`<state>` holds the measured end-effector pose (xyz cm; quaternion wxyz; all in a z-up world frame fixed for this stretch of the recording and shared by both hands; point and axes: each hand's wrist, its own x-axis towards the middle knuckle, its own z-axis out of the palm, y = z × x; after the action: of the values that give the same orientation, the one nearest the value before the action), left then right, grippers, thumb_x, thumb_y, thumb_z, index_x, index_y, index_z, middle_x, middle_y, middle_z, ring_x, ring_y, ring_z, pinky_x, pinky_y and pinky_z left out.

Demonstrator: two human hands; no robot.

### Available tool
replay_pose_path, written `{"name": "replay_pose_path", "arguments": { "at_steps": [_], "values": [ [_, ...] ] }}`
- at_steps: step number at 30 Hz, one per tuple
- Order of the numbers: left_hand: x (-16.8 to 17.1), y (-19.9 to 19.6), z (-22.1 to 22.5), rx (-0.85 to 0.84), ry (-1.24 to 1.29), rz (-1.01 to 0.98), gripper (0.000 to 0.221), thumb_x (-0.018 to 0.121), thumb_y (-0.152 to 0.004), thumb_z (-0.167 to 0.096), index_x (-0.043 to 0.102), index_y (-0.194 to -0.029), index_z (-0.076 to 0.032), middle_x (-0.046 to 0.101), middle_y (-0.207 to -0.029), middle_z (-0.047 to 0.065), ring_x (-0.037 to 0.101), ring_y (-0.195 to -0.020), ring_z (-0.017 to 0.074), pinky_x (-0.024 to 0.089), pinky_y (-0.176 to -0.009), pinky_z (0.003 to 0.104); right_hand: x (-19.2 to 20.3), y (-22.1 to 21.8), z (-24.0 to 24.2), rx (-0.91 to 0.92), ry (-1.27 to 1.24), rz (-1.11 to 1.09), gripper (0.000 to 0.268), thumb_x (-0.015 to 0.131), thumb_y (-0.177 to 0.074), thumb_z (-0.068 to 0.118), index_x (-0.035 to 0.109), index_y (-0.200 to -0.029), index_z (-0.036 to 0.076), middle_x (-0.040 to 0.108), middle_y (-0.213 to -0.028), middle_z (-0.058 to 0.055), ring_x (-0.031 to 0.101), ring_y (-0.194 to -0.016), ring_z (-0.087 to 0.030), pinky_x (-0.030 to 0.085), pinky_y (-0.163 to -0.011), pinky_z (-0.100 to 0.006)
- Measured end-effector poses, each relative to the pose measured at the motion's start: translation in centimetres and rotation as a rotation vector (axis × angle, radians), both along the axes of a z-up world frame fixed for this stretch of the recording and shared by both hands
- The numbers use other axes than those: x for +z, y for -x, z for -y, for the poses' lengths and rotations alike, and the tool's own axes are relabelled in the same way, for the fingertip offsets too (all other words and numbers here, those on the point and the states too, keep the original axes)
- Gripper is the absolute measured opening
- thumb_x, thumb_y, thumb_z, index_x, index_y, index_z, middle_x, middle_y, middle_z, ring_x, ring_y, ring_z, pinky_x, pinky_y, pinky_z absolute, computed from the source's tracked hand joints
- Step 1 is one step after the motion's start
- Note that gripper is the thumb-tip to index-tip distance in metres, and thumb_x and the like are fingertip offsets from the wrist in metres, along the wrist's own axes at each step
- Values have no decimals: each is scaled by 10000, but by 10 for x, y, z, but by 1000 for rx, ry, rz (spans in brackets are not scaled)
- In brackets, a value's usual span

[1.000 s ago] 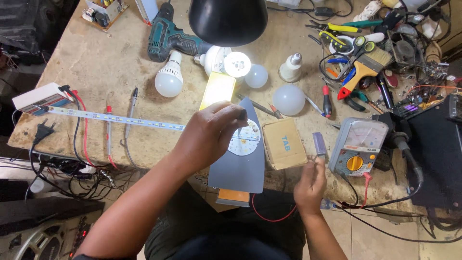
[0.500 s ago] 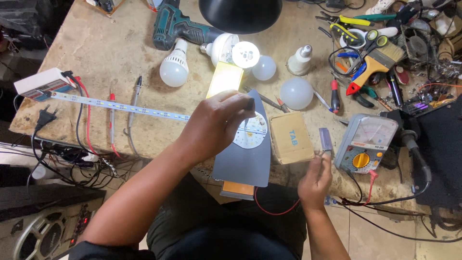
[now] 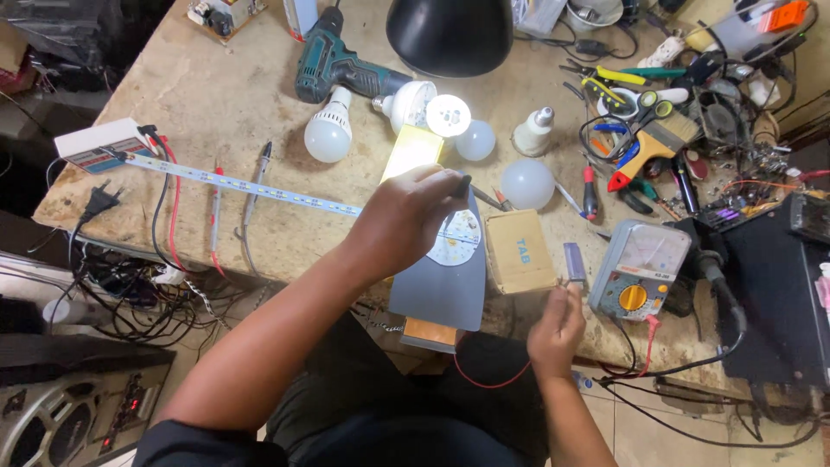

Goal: Measuring and aligning LED strips with a circular LED board on a repair bench.

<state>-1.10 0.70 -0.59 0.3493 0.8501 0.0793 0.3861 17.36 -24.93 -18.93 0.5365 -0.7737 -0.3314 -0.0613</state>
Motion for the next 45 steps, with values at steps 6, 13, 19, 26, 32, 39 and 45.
{"name": "replay_pose_path", "arguments": {
  "at_steps": [6, 13, 19, 26, 32, 39, 45],
  "values": [
    [7, -2, 6, 39, -1, -42, 130, 646, -960, 50, 731, -1003, -38, 692, -823, 176, 747, -693, 358, 633, -634, 414, 17, 8, -3, 40, -63, -10, 396, 431, -1176, 225, 571, -884, -3, 589, -824, -228, 650, -921, -412, 461, -1003, -539],
    [6, -7, 11, 87, -1, -87, 116, 655, -970, 11, 750, -1013, -40, 712, -836, 182, 751, -742, 374, 635, -691, 439, -1, -6, 6, 19, -101, 27, 331, 393, -1166, 185, 635, -1047, -7, 655, -970, -225, 659, -1010, -340, 464, -1007, -459],
    [1, -8, 12, 107, 17, -102, 142, 663, -967, 19, 759, -1042, -55, 727, -860, 166, 757, -773, 364, 634, -714, 423, 57, 19, -8, 59, -100, 0, 384, 340, -1145, 222, 632, -1078, -19, 660, -982, -268, 652, -978, -391, 466, -976, -489],
    [-1, -6, 9, 96, 28, -68, 133, 659, -964, 20, 754, -1024, -51, 724, -835, 168, 753, -770, 379, 632, -711, 447, 86, 34, -23, 102, -124, -17, 401, 325, -1139, 208, 637, -1036, -22, 634, -945, -216, 605, -930, -278, 471, -950, -425],
    [3, 0, 6, 16, -4, -83, 106, 566, -999, 27, 585, -992, -77, 659, -902, 92, 616, -742, 261, 455, -643, 357, 34, 10, -3, 79, 34, -30, 427, 271, -1138, 277, 564, -1117, -33, 627, -989, -178, 632, -928, -320, 462, -789, -400],
    [-2, -10, 7, 66, -12, -33, 89, 679, -962, -9, 737, -998, -67, 715, -856, 162, 741, -760, 406, 619, -673, 474, 104, 35, -31, 19, -44, -24, 419, 339, -1135, 255, 595, -932, -7, 581, -832, -205, 564, -799, -276, 483, -878, -416],
    [-5, -10, 3, 73, -22, -30, 73, 700, -952, 12, 736, -968, -49, 714, -854, 169, 747, -759, 406, 623, -683, 466, 66, 18, -22, 101, -81, -40, 473, 294, -1106, 201, 638, -1244, -92, 696, -1175, -292, 636, -1172, -357, 450, -1065, -498]
  ]
}}
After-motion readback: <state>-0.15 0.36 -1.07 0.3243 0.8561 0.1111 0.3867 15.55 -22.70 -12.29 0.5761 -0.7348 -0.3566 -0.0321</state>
